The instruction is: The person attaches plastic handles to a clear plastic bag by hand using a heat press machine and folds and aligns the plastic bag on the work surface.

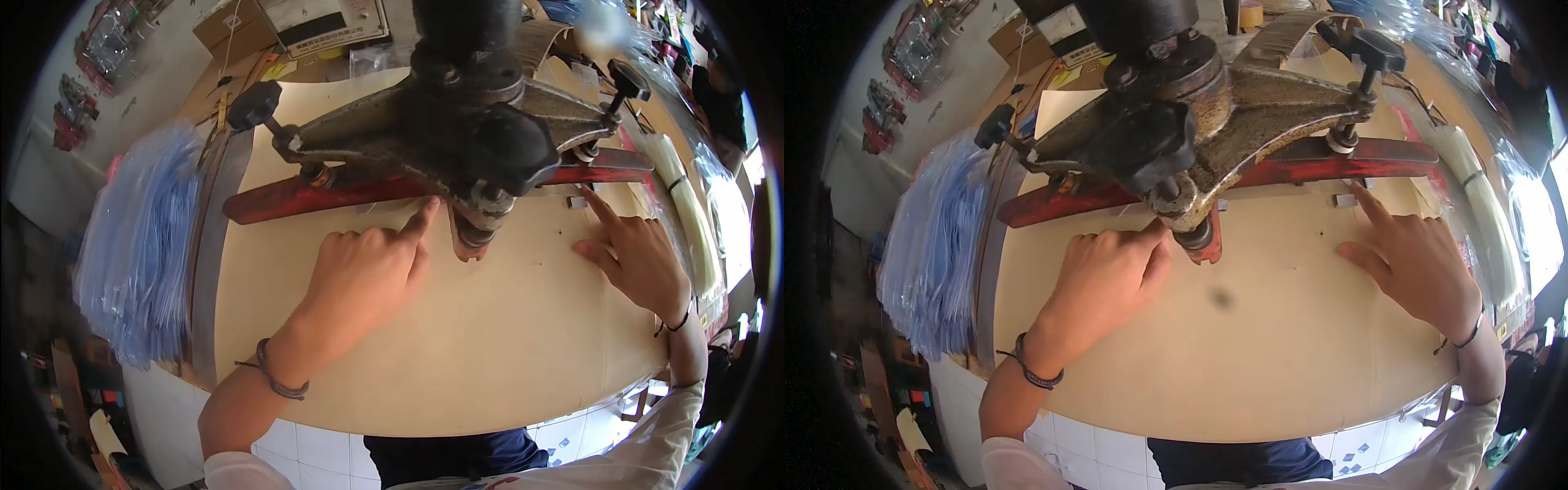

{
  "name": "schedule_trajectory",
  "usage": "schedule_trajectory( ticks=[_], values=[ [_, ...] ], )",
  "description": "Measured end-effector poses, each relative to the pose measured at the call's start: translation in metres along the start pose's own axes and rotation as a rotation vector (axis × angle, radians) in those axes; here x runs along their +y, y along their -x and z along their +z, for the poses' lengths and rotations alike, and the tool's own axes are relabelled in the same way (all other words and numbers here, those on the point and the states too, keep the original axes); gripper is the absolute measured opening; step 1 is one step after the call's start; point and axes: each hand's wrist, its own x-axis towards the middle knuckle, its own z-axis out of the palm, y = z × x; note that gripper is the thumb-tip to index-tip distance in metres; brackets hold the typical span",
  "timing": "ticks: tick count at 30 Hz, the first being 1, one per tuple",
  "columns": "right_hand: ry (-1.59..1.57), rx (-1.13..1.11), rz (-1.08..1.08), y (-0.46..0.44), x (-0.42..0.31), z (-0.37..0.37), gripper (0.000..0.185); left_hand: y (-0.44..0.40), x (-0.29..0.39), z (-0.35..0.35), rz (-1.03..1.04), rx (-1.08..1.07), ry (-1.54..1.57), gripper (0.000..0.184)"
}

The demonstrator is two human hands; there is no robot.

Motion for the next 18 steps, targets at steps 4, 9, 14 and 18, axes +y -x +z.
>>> schedule_trajectory(
  ticks=[4,9,14,18],
  values=[
    [-0.002,-0.022,0.02,0.003,-0.002,-0.004,0.069,0.0,-0.001,-0.006,-0.034,0.021,0.048,0.044],
    [-0.007,-0.032,0.016,0.003,-0.003,-0.01,0.068,0.0,-0.001,-0.009,-0.09,0.001,0.001,0.045],
    [-0.034,-0.042,-0.005,0.004,0.003,-0.01,0.067,-0.001,0.004,-0.008,-0.134,0.004,0.007,0.046],
    [-0.046,-0.132,0.011,0.005,0.003,-0.02,0.069,-0.001,0.007,-0.008,-0.144,-0.03,-0.034,0.046]
  ],
)
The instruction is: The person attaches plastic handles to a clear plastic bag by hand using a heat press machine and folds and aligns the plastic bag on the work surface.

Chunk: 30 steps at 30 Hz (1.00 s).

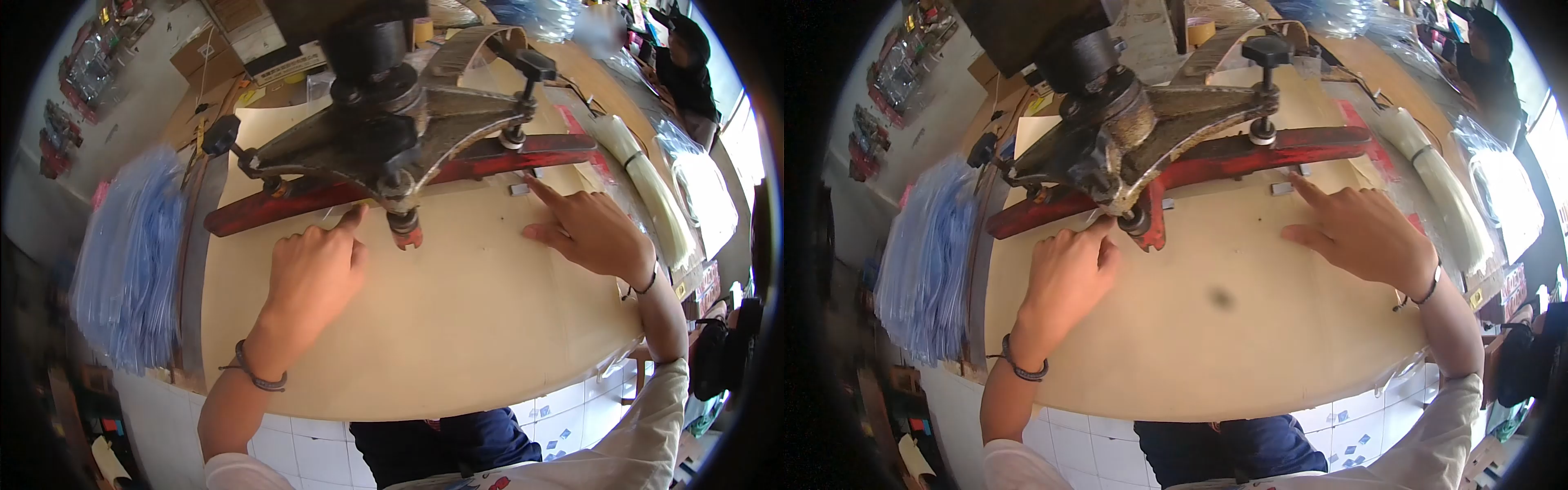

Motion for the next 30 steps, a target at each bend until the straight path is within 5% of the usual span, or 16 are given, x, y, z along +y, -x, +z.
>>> schedule_trajectory(
  ticks=[12,16,22,26,30],
  values=[
    [-0.012,0.022,-0.131,0.002,0.017,0.011,0.071,0.009,0.006,-0.014,0.201,-0.157,0.048,0.046],
    [-0.027,-0.012,-0.089,0.005,0.009,0.004,0.07,0.011,0.007,-0.03,0.08,-0.256,0.167,0.048],
    [-0.064,0.041,-0.142,0.008,0.014,0.009,0.06,-0.001,-0.043,-0.057,0.011,-0.731,0.467,0.056],
    [-0.113,-0.019,-0.163,0.011,0.015,-0.008,0.046,-0.001,-0.075,-0.033,0.213,-0.874,0.825,0.047],
    [-0.141,-0.067,-0.249,0.01,0.016,-0.004,0.044,-0.012,-0.056,-0.052,0.171,-1.167,0.636,0.043]
  ],
)
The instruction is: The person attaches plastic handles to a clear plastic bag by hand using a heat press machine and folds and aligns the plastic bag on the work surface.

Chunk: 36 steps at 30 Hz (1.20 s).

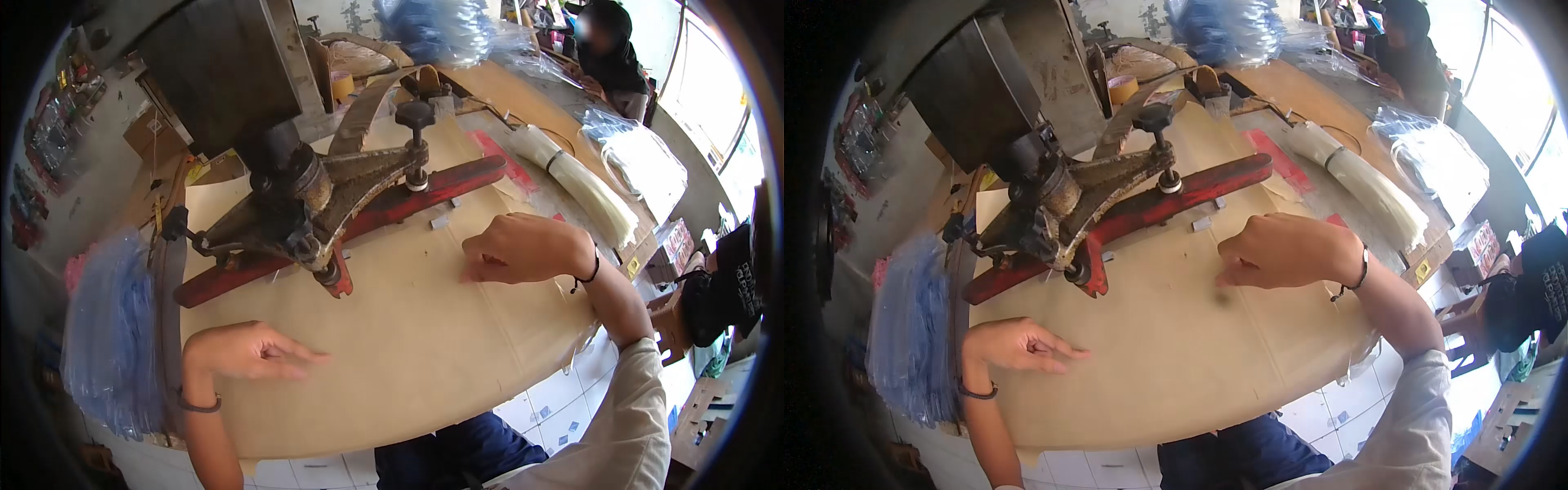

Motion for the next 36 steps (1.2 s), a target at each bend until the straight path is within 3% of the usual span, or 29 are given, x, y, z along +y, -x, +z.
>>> schedule_trajectory(
  ticks=[5,8,13,16,19,26,36],
  values=[
    [0.013,0.028,-0.042,-0.001,0.008,0.007,0.043,0.014,-0.017,-0.004,-0.007,0.183,0.23,0.036],
    [-0.004,0.007,-0.029,0.001,0.01,0.006,0.044,0.024,-0.017,-0.008,-0.04,0.266,0.214,0.033],
    [-0.018,-0.152,-0.065,0.0,0.0,-0.002,0.048,-0.007,-0.015,0.0,0.076,-0.132,0.012,0.033],
    [-0.219,-0.569,-0.093,-0.003,-0.005,-0.008,0.047,-0.025,0.023,0.023,0.23,-0.44,-0.07,0.036],
    [-0.399,-0.858,-0.148,0.002,-0.009,-0.001,0.045,-0.038,0.026,0.049,0.487,-0.671,0.152,0.039],
    [-0.453,-1.079,-0.38,-0.009,-0.002,0.009,0.046,-0.044,0.012,0.053,0.487,-0.746,0.177,0.037],
    [-0.422,-1.085,-0.17,-0.009,-0.009,-0.001,0.036,-0.047,0.014,0.05,0.361,-0.753,0.305,0.035]
  ],
)
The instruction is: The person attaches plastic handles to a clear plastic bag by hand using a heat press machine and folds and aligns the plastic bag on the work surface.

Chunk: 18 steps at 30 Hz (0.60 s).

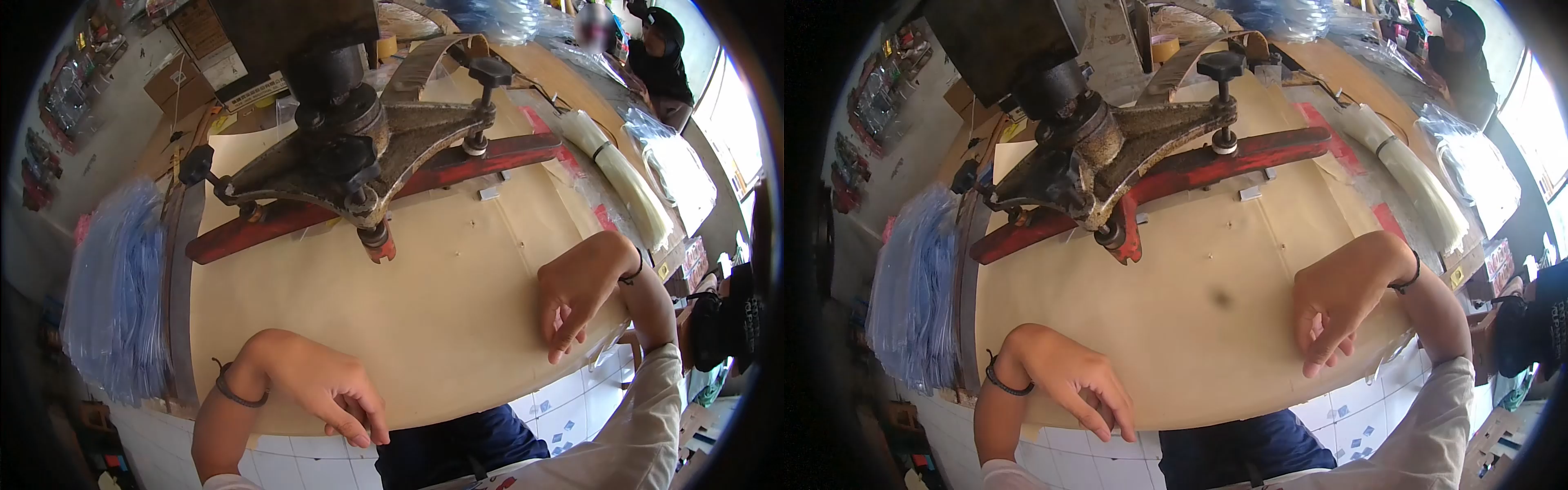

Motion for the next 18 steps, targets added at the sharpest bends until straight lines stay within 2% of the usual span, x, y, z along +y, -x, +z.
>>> schedule_trajectory(
  ticks=[13,16,18],
  values=[
    [-0.07,0.039,0.045,-0.0034,-0.0004,-0.0001,0.034,-0.0026,0.0033,-0.0026,-0.049,-0.006,0.122,0.034],
    [-0.105,0.038,0.032,-0.0027,-0.0018,-0.0013,0.039,-0.0026,0.0056,-0.0024,-0.055,0.0,0.15,0.034],
    [-0.113,0.057,0.036,-0.003,-0.0002,-0.0004,0.035,-0.0027,0.0047,-0.0015,-0.031,0.008,0.154,0.036]
  ],
)
